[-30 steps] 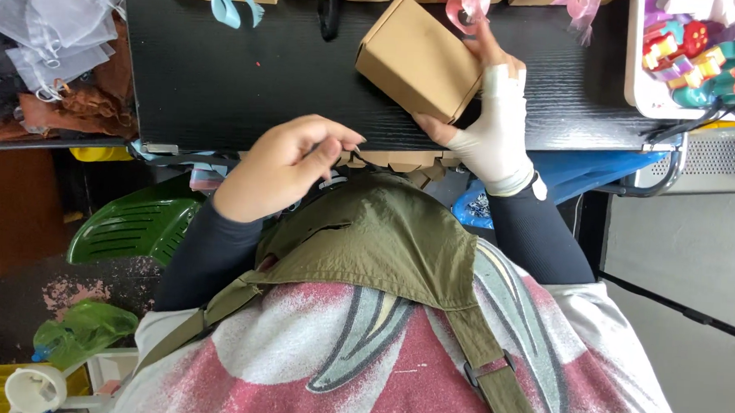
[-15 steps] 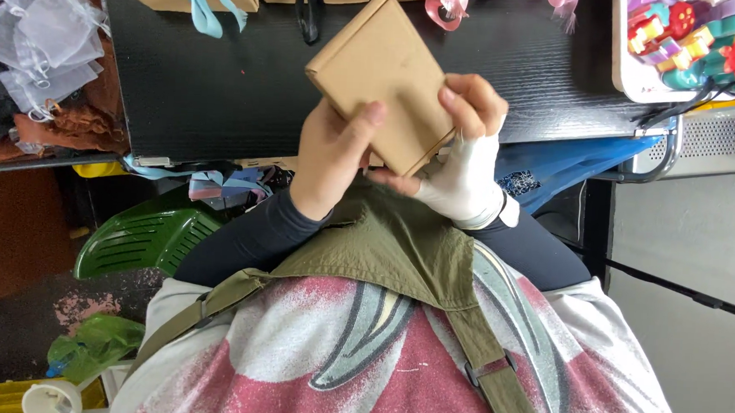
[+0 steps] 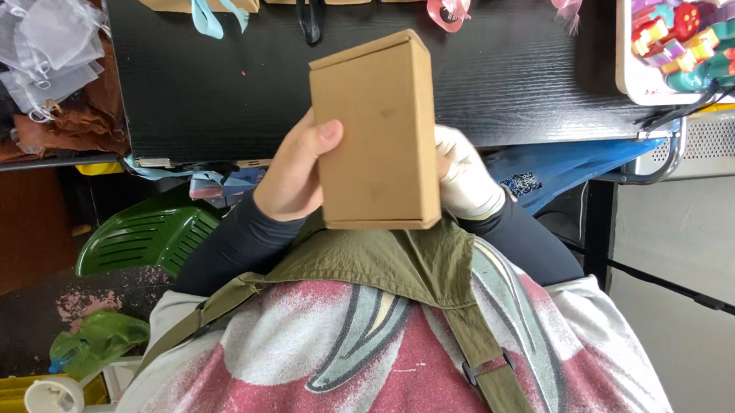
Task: Pack heart-shaped candles into a small cardboard box with decorative filler and tie with a ribbon.
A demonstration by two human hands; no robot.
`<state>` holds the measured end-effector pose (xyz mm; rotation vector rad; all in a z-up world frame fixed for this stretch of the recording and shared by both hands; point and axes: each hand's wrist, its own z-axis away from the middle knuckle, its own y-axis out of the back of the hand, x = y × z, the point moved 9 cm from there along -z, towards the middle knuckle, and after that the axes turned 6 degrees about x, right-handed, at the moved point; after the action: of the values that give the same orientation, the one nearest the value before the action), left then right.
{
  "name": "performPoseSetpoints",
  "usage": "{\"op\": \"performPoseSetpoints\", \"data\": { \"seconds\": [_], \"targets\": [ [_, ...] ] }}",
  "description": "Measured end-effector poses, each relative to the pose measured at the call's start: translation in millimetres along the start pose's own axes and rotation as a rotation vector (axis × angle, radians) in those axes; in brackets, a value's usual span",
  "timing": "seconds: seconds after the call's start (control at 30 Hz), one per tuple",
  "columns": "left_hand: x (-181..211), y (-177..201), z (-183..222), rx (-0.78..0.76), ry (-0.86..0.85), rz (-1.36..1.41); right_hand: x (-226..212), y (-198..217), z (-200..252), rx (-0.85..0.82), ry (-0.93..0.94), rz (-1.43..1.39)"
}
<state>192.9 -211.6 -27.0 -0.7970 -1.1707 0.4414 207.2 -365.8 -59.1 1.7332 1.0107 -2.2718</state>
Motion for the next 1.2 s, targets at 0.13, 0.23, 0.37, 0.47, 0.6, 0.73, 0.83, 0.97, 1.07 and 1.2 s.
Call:
{"op": "performPoseSetpoints", "data": {
  "seconds": [0.13, 0.23, 0.37, 0.47, 0.6, 0.73, 0.83, 0.97, 1.07, 1.2],
  "targets": [
    [-7, 34, 7, 0.080, 0.078, 0.139, -11, 18, 3, 0.046, -0.026, -0.134],
    [-7, 69, 14, 0.100, 0.049, 0.180, -36, 40, 6, 0.120, 0.041, -0.048],
    [14, 59, 1, 0.161, 0.075, 0.049, -74, 57, 12, 0.181, 0.155, 0.008],
    [36, 50, -11, 0.148, -0.198, -0.593, -80, 84, 26, 0.232, 0.221, 0.036],
    [26, 59, -24, 0.244, -0.212, -1.054, -78, 104, 37, 0.362, 0.167, 0.117],
    [34, 32, -34, 0.312, -0.119, -1.591, -78, 109, 43, 0.419, 0.137, 0.209],
    [33, 22, -39, 0.308, -0.130, -1.814, -88, 106, 42, 0.448, 0.145, 0.326],
    [52, 9, -29, 0.312, -0.208, -1.972, -97, 108, 45, 0.493, 0.133, 0.531],
    [75, 5, -15, 0.316, -0.215, -1.934, -108, 102, 48, 0.561, 0.136, 0.628],
    [103, -47, 6, 0.155, -0.420, -1.785, -123, 66, 42, 0.558, 0.168, 0.697]
  ]
}}
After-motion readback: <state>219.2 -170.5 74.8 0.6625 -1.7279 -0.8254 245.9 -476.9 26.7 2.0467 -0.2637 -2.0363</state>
